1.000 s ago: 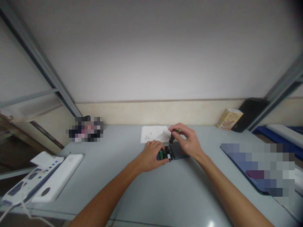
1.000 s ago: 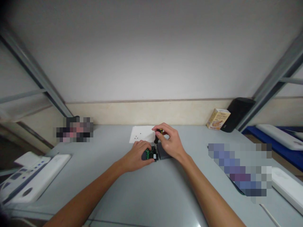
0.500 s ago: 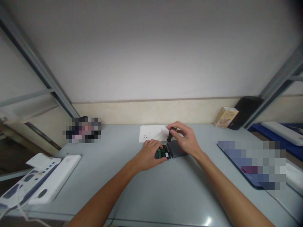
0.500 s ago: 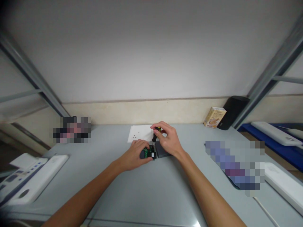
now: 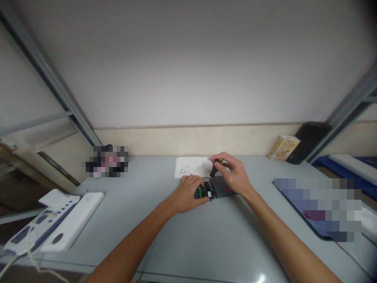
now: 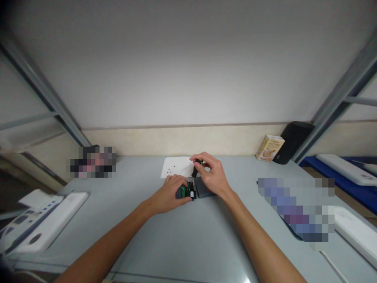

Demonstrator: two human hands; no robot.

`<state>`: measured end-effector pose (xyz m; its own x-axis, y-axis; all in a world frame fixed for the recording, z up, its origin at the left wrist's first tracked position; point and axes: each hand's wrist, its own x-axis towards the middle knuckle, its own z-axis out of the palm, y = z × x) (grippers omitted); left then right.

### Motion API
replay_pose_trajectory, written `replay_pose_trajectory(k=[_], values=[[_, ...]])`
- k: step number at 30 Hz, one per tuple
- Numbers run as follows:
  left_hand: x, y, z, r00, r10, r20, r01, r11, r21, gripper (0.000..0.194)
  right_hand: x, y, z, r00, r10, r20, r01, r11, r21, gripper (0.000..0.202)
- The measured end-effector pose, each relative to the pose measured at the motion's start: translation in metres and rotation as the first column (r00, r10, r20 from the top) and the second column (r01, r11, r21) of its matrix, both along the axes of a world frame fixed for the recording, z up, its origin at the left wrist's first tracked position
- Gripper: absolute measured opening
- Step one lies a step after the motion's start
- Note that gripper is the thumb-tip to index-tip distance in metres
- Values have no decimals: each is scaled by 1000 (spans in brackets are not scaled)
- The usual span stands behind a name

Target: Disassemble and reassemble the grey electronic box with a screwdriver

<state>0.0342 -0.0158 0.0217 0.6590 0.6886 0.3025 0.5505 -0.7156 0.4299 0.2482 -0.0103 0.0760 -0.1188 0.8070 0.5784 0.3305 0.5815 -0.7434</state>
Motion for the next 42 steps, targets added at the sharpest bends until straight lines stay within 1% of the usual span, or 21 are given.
replay_pose_trajectory(k=[9, 12, 16, 22, 33, 36, 39, 42], values=[[0, -1, 0, 1000, 8, -4, -8, 1000, -8, 32, 0, -2, 6, 999, -16, 39, 13, 997, 74, 13], [0, -1, 1, 1000, 9, -2, -9, 1000, -13, 33, 1, -3, 7, 1000, -10, 21, 9, 998, 54, 13], [0, -1, 1, 1000, 8, 4, -8, 1000, -20, 33, 1, -2, 5, 1000, -4, 16, 4, 999, 34, 14], [0, -1, 0, 1000, 8, 3, -8, 1000, -4, 32, -2, -3, 2, 999, -3, 38, 1, 999, 45, 14], [0, -1, 0, 1000, 8, 3, -8, 1000, -15, 32, -4, -3, 1, 999, 27, 38, -29, 999, 40, 13], [0, -1, 0, 1000, 4, 8, -4, 1000, -23, 31, -9, -3, 0, 999, 52, -11, -52, 998, 30, 12], [1, -1, -1, 1000, 11, 24, -11, 1000, -28, 30, -11, 0, -2, 995, 37, -98, -34, 999, 30, 12], [1, -1, -3, 999, 22, 43, -21, 999, -36, 31, -8, 4, -5, 993, 35, -109, -34, 999, 11, 16]])
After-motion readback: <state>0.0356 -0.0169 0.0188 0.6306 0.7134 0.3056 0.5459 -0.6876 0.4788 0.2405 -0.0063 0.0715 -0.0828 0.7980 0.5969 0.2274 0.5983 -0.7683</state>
